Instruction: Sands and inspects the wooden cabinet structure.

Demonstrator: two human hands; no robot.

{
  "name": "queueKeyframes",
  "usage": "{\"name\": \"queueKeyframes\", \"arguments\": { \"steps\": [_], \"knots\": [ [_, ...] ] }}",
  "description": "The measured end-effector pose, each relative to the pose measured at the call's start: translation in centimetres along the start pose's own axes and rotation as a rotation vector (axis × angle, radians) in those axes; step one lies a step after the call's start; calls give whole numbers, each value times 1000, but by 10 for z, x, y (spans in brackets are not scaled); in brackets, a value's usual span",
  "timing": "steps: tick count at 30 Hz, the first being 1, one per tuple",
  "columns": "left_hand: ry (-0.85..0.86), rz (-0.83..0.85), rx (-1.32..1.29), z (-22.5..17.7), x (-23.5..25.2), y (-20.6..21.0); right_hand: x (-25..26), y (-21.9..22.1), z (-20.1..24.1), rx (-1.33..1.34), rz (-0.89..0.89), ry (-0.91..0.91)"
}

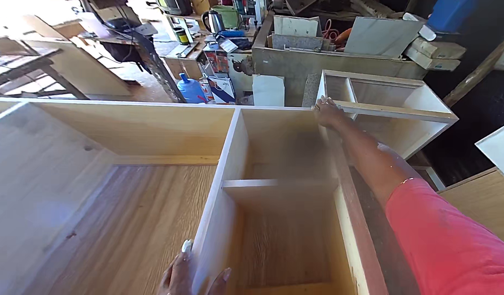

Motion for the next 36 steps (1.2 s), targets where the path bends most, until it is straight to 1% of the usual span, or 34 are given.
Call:
{"name": "queueKeyframes", "arguments": {
  "steps": [2,4,7,11,13,14,15,17,19,21,24,26,28,30,32,34,36],
  "knots": [
    [30,-29,-14,2,-4,-1,-20,2,-1,14,10,2],
    [47,-41,-24,2,-5,-2,-62,1,0,27,11,3],
    [38,-25,-20,1,-3,-3,-158,4,5,45,3,-27],
    [43,13,-35,0,-3,-1,-303,12,14,16,-57,-69],
    [38,14,-29,0,-4,-1,-341,14,18,6,-39,-45],
    [38,13,-23,0,-4,-1,-345,14,18,11,-14,-31],
    [36,11,-18,-1,-3,-2,-339,14,18,15,5,-24],
    [36,9,-9,-4,-1,-1,-305,13,14,13,29,-20],
    [41,2,-18,-4,-3,-1,-249,11,10,34,54,-11],
    [63,-15,-29,-4,-3,-2,-183,8,6,35,31,6],
    [42,-6,-21,-2,0,-1,-84,4,2,28,14,29],
    [5,16,-18,-3,2,0,-30,2,0,19,9,15],
    [-20,14,-18,-3,3,0,7,1,-3,-2,0,11],
    [-2,-15,-19,1,1,0,13,-1,-4,-9,-3,37],
    [20,-20,-23,2,-2,-1,-12,2,-4,4,3,41],
    [18,-8,-34,1,-3,-1,-57,1,-4,48,-12,20],
    [11,2,-34,0,-1,-1,-119,5,-1,69,-50,-22]
  ]
}}
Point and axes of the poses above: each hand's wrist, its own x-axis towards the middle knuckle, its own y-axis out of the palm, z = x × y, the point moved 8 cm from there along x, towards the middle knuckle, and after that the axes turned 14 degrees about -x, right-handed, at the moved point
